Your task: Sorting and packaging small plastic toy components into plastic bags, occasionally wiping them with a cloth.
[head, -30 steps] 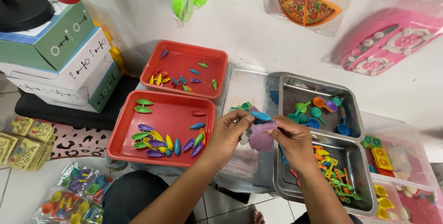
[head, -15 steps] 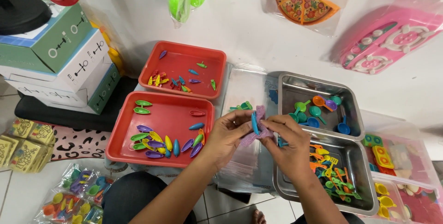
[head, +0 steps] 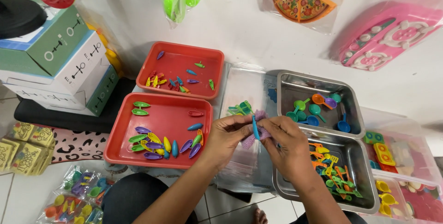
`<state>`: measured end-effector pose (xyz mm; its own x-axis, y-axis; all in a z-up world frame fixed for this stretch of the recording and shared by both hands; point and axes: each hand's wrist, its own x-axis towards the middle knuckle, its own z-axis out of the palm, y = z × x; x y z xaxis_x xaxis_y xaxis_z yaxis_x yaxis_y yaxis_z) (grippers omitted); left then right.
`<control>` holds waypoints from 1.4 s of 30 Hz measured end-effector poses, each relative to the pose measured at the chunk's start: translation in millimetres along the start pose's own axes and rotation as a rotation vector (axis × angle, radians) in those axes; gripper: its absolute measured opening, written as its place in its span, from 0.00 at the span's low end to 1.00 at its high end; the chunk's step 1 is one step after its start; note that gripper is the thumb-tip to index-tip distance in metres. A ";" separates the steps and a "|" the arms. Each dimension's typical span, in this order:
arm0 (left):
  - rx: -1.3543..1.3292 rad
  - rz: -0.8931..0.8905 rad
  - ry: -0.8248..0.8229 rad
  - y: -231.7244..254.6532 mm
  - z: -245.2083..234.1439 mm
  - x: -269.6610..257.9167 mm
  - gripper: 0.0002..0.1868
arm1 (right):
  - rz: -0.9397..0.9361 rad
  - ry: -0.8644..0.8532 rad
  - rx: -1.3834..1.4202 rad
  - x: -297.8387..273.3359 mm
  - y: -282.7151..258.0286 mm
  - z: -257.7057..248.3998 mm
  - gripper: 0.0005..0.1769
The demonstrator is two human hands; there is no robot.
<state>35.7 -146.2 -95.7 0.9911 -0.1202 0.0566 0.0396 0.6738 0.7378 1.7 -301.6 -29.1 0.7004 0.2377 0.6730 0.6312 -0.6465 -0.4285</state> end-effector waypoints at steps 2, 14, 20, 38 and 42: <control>0.044 0.005 -0.013 3.4 0.7 -1.6 0.13 | -0.005 -0.017 -0.001 -0.6 3.0 -1.7 0.14; 0.189 -0.005 -0.085 14.6 8.2 -5.8 0.17 | 0.170 -0.094 0.269 -5.1 29.6 -9.4 0.15; 0.342 0.087 0.046 34.2 6.1 -1.3 0.13 | 0.614 0.098 0.790 2.3 32.1 -16.2 0.09; 1.951 0.562 -0.250 26.1 -2.8 2.0 0.16 | 1.149 0.543 0.945 7.2 63.9 -46.0 0.22; 1.716 0.393 -0.206 43.4 12.2 -1.0 0.17 | 1.126 0.609 0.868 8.7 58.6 -46.1 0.21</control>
<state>34.9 -125.7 -55.5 0.8727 -0.3269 0.3627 -0.4730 -0.7507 0.4612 29.3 -370.8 -20.6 0.8292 -0.5278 -0.1839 0.0326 0.3741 -0.9268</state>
